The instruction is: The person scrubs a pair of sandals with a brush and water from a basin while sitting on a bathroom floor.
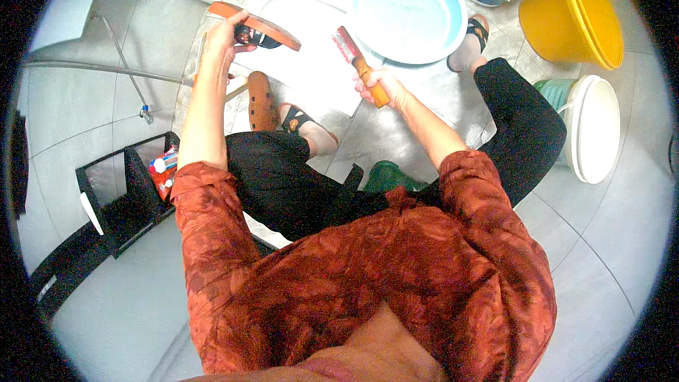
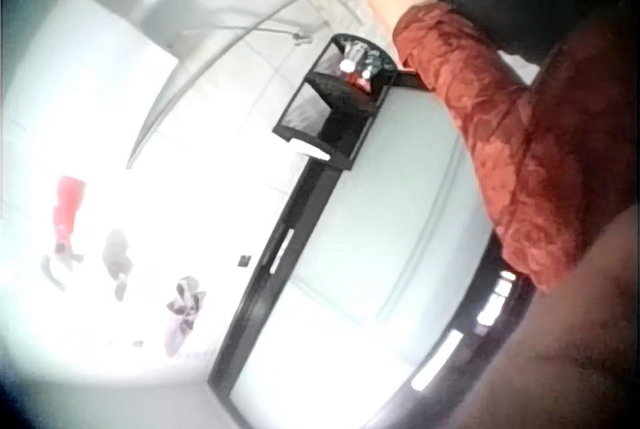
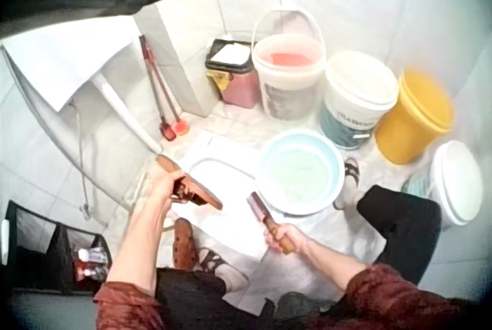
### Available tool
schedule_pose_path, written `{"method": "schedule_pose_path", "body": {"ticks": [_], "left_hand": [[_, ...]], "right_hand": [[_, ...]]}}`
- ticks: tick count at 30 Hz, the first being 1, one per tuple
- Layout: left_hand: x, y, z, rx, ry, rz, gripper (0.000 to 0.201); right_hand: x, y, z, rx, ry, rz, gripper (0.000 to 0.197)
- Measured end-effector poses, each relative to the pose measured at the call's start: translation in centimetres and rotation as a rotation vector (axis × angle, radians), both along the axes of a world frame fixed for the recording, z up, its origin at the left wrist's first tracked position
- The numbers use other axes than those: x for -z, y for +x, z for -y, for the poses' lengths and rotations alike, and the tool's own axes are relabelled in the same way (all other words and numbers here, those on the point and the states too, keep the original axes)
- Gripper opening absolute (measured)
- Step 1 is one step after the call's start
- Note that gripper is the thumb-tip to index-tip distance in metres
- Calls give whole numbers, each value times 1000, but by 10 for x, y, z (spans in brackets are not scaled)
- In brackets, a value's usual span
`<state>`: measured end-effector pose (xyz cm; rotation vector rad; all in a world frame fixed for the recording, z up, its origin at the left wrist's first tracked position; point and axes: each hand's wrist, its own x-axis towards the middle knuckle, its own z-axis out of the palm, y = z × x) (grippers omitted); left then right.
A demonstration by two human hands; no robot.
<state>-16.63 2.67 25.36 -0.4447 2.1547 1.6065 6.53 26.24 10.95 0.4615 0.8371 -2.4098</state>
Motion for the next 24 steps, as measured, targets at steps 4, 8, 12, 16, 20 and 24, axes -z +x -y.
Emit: {"method": "schedule_pose_path", "body": {"ticks": [4,8,12,16,20,24], "left_hand": [[-1,-4,10,32,-4,0,23],[-3,-4,25,34,-57,17,21],[7,-3,48,-10,-128,7,22],[15,-9,65,-18,-199,77,24],[26,-13,77,-65,-227,112,25],[32,-15,103,-58,-151,135,20]], "right_hand": [[8,-20,-17,122,230,-67,35],[27,-53,-51,237,1001,38,11],[63,-67,-95,172,1778,159,39],[75,-66,-116,-199,1942,197,47],[81,-65,-109,-136,1850,-89,59],[60,-67,-71,55,1675,-219,68]]}}
